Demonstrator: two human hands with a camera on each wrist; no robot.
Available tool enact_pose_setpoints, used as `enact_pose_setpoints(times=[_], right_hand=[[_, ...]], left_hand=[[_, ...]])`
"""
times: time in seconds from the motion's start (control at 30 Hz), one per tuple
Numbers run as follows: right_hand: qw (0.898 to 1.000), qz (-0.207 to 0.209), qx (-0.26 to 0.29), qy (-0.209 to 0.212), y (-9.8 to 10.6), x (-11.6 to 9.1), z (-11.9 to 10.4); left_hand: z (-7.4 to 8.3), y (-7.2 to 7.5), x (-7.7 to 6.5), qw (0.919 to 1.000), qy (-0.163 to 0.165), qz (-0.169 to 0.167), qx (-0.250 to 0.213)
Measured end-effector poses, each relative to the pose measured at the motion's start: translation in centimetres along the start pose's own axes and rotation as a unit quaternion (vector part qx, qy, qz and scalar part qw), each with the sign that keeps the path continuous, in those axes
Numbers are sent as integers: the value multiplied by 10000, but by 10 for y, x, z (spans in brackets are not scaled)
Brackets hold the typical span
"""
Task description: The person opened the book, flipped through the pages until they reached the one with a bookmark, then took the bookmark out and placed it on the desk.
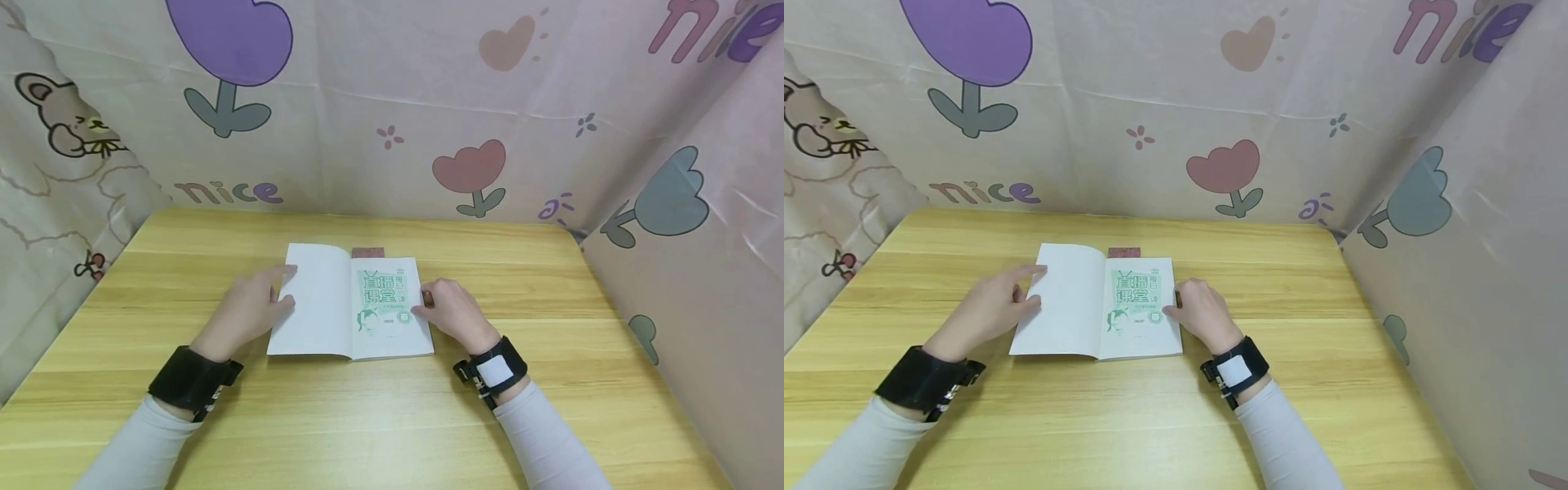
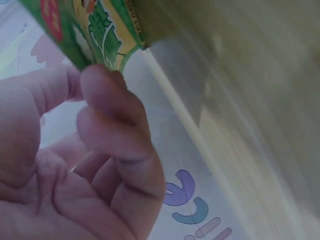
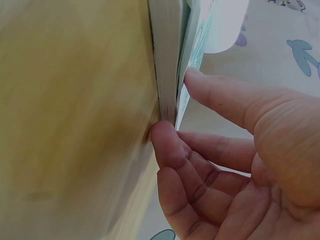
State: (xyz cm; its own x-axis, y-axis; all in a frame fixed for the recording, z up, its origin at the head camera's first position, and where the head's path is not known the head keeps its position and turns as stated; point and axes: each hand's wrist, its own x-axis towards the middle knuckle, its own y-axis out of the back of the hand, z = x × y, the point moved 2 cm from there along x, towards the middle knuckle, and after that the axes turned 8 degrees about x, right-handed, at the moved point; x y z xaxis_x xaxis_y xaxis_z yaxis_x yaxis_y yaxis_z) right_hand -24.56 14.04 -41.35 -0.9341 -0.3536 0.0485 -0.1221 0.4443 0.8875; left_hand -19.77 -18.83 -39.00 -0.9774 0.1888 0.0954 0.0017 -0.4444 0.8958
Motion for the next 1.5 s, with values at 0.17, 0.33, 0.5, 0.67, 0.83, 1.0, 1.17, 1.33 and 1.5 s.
enact_pose_setpoints(times=[0.17, 0.33, 0.5, 0.67, 0.83, 1.0, 1.17, 1.33, 1.5], right_hand=[[10000, -13, -10, -15, 1, 0, -1], [10000, -9, -10, 3, 1, 0, -2], [10000, 38, 50, 18, 1, 0, -2], [9999, 11, 139, -98, 1, 0, -2], [9994, -43, 206, -257, 2, 0, -3], [9988, -51, 331, -356, 0, 0, -3], [9985, -85, 425, -324, -2, 1, -3], [9987, 5, 391, -324, -1, 2, -1], [9994, -53, 277, -224, -1, 2, 1]], left_hand=[[-6, -7, -1, 9994, -52, -325, 115], [-11, -11, 0, 9986, -144, -487, 164], [-13, -15, 1, 9972, -166, -696, 202], [-13, -16, 1, 9969, -139, -729, 269], [-12, -17, 2, 9965, -142, -716, 405], [-9, -18, 1, 9957, -1, -799, 471], [-7, -17, -2, 9949, 47, -807, 597], [-6, -17, -1, 9952, 103, -752, 619], [-5, -19, 0, 9956, 139, -715, 587]])
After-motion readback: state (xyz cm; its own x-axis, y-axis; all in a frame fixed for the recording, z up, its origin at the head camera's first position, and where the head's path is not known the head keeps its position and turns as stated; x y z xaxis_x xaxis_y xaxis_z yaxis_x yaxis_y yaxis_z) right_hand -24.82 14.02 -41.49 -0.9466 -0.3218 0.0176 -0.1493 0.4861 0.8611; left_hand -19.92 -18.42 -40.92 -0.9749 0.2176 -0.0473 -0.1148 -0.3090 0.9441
